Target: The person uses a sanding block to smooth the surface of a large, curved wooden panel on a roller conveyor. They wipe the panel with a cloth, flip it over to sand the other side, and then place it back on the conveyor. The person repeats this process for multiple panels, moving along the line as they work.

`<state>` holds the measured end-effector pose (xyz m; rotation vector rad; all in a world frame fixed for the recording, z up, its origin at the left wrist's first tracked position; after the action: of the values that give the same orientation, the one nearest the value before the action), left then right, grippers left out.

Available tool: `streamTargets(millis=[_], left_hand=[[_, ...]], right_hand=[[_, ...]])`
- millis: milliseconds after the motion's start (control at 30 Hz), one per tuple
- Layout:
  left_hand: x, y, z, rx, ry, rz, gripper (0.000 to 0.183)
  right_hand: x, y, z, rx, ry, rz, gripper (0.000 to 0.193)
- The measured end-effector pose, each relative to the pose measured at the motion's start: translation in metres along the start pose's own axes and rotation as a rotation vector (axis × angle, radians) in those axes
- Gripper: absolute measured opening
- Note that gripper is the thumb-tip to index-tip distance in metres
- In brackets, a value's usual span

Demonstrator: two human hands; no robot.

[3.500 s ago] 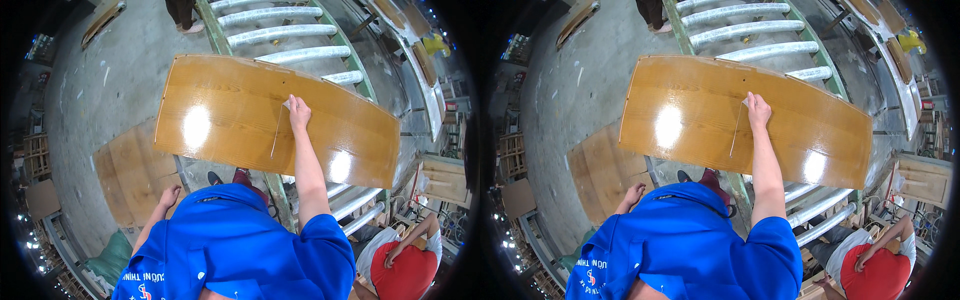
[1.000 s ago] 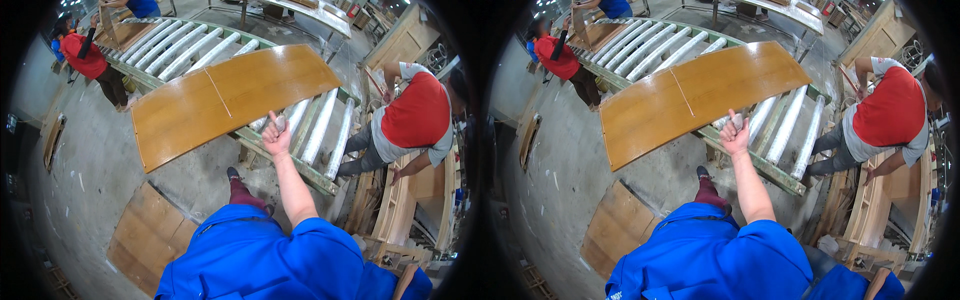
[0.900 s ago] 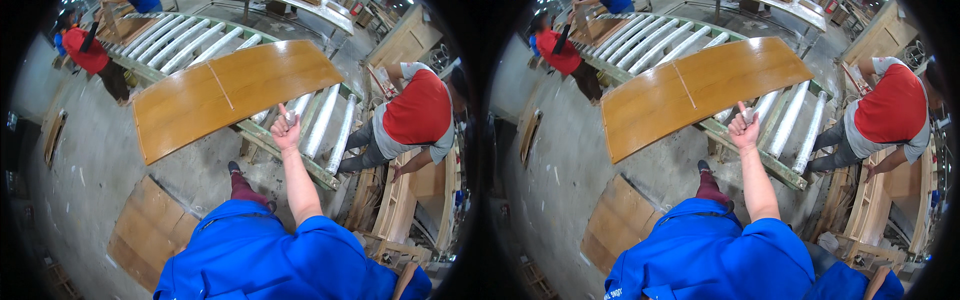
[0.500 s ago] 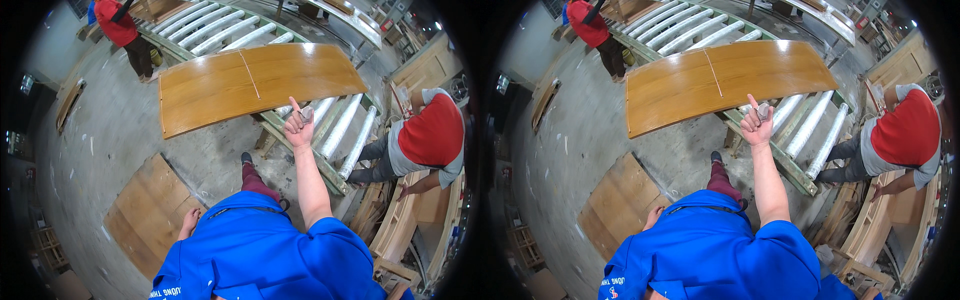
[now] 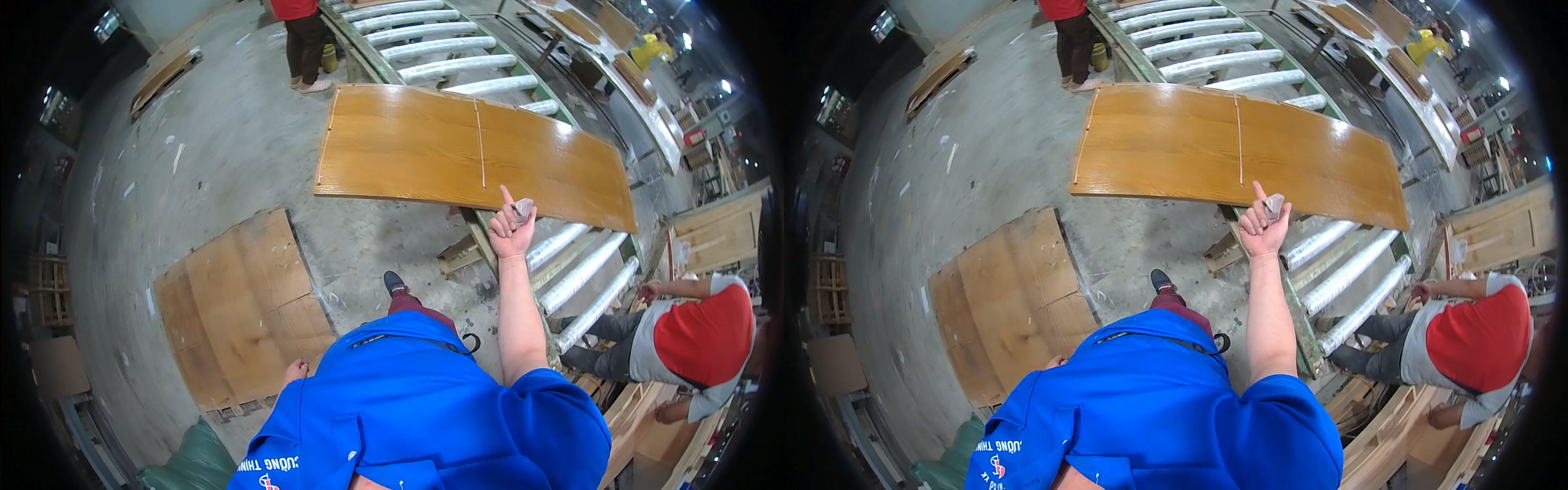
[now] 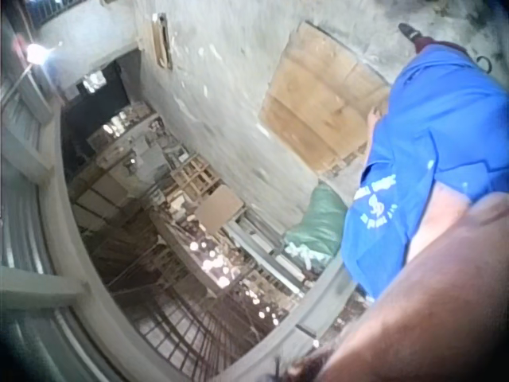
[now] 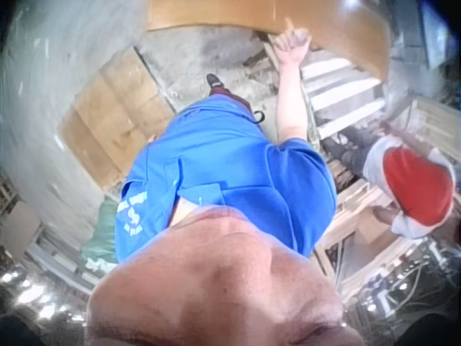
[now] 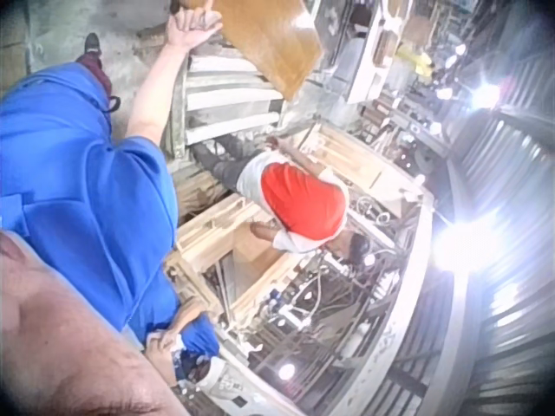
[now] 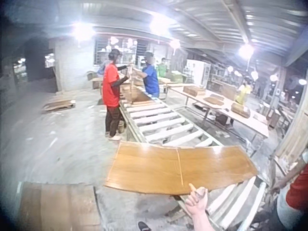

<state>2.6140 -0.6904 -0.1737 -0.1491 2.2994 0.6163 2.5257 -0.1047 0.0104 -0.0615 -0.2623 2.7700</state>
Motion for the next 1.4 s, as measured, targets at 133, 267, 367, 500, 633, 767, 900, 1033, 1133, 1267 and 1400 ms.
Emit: streamTargets(millis=[133,267,367,500,633,767,900,1033,1133,1267,1400], left_hand=[[0.001,0.003,0.008,-0.094,0.011,-0.010,0.030],[0.012,0.044,0.000,-0.038,0.063,0.085,0.034],[0.032,0.060,-0.011,-0.039,0.056,0.051,0.035],[0.063,0.084,-0.036,-0.129,0.098,0.056,0.036],[0.075,0.107,-0.046,-0.093,0.096,0.069,0.036],[0.078,0.119,-0.048,-0.109,0.116,0.054,0.034],[0.068,0.116,-0.031,-0.046,0.093,0.026,0.032],[0.059,0.121,-0.023,-0.053,0.057,0.017,0.031],[0.049,0.111,-0.024,-0.192,0.112,-0.124,0.030],[0.049,0.116,-0.028,-0.204,0.164,-0.143,0.030],[0.049,0.116,-0.011,-0.243,0.218,-0.102,0.032]], right_hand=[[0.022,0.002,-0.024,-0.028,0.165,0.029,0.081],[0.043,-0.008,-0.013,0.008,0.116,0.024,0.081],[0.049,-0.008,-0.033,-0.022,0.163,0.051,0.082],[0.060,-0.008,-0.045,-0.029,0.183,0.091,0.081],[0.073,-0.027,-0.033,-0.058,0.100,0.105,0.083],[0.076,-0.034,-0.050,-0.087,0.157,0.134,0.087],[0.099,-0.029,-0.030,-0.099,0.082,0.210,0.088],[0.121,0.001,-0.036,-0.100,0.131,0.346,0.091],[0.136,0.009,-0.027,-0.061,0.073,0.361,0.093],[0.160,-0.003,-0.018,-0.070,0.037,0.334,0.089],[0.168,-0.002,-0.034,-0.075,0.112,0.392,0.084]])
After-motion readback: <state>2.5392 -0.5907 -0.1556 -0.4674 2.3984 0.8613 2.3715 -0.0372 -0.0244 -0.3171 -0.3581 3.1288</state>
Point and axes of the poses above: each hand's wrist, its own x-axis towards the middle knuckle, its own z-axis out of the palm, y = z × x, the point moved 9 cm from there along x, towards the middle knuckle, and after that the axes turned 4 degrees about x, right-handed, at the moved point
